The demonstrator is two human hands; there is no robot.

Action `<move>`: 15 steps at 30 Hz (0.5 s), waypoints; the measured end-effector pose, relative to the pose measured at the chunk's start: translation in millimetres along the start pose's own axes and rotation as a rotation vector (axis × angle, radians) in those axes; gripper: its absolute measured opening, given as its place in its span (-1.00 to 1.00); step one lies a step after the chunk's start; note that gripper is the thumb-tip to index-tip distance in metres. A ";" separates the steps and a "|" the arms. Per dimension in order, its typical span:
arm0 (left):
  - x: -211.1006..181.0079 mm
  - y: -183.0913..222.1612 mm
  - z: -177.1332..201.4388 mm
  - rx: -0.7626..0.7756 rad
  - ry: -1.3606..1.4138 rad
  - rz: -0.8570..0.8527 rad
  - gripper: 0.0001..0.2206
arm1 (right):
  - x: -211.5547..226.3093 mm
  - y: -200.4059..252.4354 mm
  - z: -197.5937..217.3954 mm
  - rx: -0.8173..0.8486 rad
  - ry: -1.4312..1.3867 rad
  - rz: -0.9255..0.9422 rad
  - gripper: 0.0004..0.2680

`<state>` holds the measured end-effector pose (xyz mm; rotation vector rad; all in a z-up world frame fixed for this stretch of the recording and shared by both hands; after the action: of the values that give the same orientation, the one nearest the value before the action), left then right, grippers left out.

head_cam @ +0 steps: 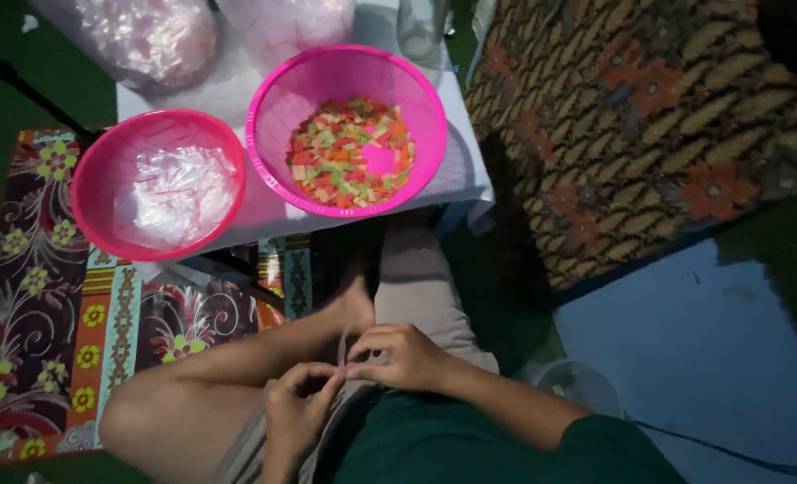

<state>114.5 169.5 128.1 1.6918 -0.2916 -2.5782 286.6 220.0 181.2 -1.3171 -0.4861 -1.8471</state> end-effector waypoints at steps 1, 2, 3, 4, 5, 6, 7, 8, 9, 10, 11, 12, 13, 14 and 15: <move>4.9 1.5 -0.1 -0.002 0.007 0.018 -0.92 | -3.1 0.8 2.0 -0.005 0.004 -0.010 -0.87; 11.6 7.2 1.2 -0.029 0.019 0.045 -0.92 | -6.3 -1.7 1.9 0.015 0.006 -0.009 -0.85; 19.5 3.7 4.8 -0.066 0.024 0.059 -0.92 | -12.4 -3.1 -2.7 0.050 0.000 0.010 -0.85; 19.4 4.3 2.7 -0.066 -0.008 0.004 -0.91 | -19.6 -3.1 -0.6 0.022 0.034 -0.004 -0.85; 20.1 6.2 1.7 -0.065 -0.043 -0.050 -0.89 | -26.1 -3.6 0.5 -0.007 0.067 -0.016 -0.85; 22.6 10.0 2.7 -0.129 -0.033 -0.024 -0.89 | -24.9 -6.5 -6.7 0.055 0.060 0.015 -0.85; 21.0 11.1 -1.3 -0.128 -0.034 -0.046 -0.86 | -24.2 -8.4 -8.7 0.063 0.064 0.040 -0.85; 18.5 8.1 -5.5 -0.114 -0.036 -0.072 -0.84 | -24.5 -9.4 -7.9 0.059 0.068 0.058 -0.84; 14.9 11.0 -3.6 -0.167 -0.029 -0.050 -0.84 | -21.0 -15.2 -11.3 0.111 0.061 0.083 -0.84; 14.5 9.2 -8.5 -0.108 0.014 -0.008 -0.86 | -19.3 -17.1 -11.6 0.096 0.081 0.062 -0.82; 13.3 6.9 -14.2 -0.049 0.059 0.032 -0.89 | -17.8 -18.4 -10.7 0.081 0.102 0.041 -0.81; 12.5 6.2 -11.2 -0.066 0.060 0.040 -0.89 | -17.7 -20.6 -13.1 0.097 0.098 0.050 -0.81; 5.5 5.2 -7.0 -0.094 0.013 -0.007 -0.89 | -18.5 -22.4 -12.0 0.080 0.060 0.056 -0.82; -1.7 3.7 -2.9 -0.113 -0.037 -0.056 -0.86 | -19.1 -23.5 -10.8 0.055 0.022 0.057 -0.84; -3.7 3.6 0.4 -0.120 -0.038 -0.050 -0.86 | -20.1 -25.5 -10.5 0.062 0.018 0.061 -0.84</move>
<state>115.4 166.5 132.3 1.6326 -0.0948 -2.6074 263.0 235.9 162.2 -1.2595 -0.4848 -1.7788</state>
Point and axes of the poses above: each hand's wrist, its own y-axis away from the middle knuckle, its own z-axis out of the back of the hand, x = y × z, the point moved 9 cm from there along -y, towards the middle knuckle, and after that the axes turned 15 degrees about x, right-handed, at the moved point
